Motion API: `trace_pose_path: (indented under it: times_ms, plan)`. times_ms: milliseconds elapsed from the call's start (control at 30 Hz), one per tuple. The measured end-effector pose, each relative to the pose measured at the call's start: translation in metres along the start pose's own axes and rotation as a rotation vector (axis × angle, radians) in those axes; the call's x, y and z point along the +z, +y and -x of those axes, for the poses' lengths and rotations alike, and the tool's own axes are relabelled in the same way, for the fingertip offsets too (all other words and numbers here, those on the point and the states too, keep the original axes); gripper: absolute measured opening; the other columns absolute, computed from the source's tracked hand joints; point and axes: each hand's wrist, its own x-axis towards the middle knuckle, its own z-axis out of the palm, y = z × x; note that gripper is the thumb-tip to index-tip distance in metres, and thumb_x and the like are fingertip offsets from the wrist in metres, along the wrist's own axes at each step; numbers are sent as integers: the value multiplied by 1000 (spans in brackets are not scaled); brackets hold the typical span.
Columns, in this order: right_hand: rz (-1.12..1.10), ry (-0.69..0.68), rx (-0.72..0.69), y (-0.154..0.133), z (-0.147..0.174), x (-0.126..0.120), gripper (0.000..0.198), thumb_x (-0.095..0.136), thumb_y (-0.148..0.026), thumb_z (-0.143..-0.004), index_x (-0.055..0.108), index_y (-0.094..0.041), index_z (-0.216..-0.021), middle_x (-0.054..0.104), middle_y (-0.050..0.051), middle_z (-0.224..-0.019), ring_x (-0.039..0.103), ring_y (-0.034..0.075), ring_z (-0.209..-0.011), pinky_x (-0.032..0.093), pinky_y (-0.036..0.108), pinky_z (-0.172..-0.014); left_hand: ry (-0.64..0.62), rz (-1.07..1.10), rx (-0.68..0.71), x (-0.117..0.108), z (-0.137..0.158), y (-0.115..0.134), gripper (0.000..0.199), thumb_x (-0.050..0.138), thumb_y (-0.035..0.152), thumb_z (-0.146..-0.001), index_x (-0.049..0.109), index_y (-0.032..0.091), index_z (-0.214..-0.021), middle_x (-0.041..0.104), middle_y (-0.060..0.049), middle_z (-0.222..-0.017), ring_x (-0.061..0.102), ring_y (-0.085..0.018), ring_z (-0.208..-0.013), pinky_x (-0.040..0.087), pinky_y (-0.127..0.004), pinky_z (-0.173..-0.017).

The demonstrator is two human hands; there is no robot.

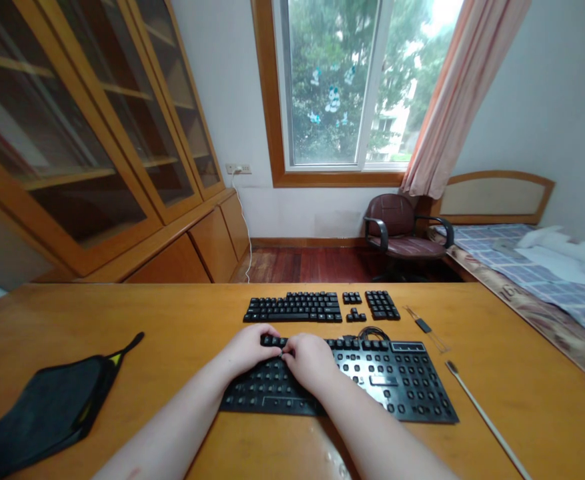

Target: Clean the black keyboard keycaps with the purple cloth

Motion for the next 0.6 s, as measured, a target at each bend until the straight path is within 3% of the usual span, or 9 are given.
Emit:
trace_pose_path:
  times_ms: [267,367,467,600]
  plan:
    - [-95,22,7,1,0,-3,12,59,-28,-74,70,-25,-77,69,2,-75,61,18,-70,43,27,-63,-20,52,-1,-2,0,1,31,69,37,-57,70,22,-84,70,-5,-90,63,-23,-85,46,-30,-77]
    - [-298,185,25,8,-3,-8,18,53,-31,-78,69,-21,-80,68,4,-75,60,18,-71,45,28,-66,-3,147,2,-5,0,5,25,62,37,-65,69,20,-82,70,-5,-86,63,-22,-82,46,-30,-77]
    - [-523,403,49,20,-6,-8,23,47,-29,-82,65,-18,-89,67,7,-83,60,20,-79,46,31,-73,108,200,-21,-11,-1,9,22,53,35,-72,67,19,-79,70,-4,-80,63,-21,-79,46,-30,-75]
    - [-642,467,58,32,-7,-1,22,44,-28,-82,62,-17,-89,66,8,-90,59,22,-87,46,35,-80,264,213,22,-21,-5,13,21,52,33,-73,68,21,-79,70,-3,-82,62,-21,-81,46,-30,-75]
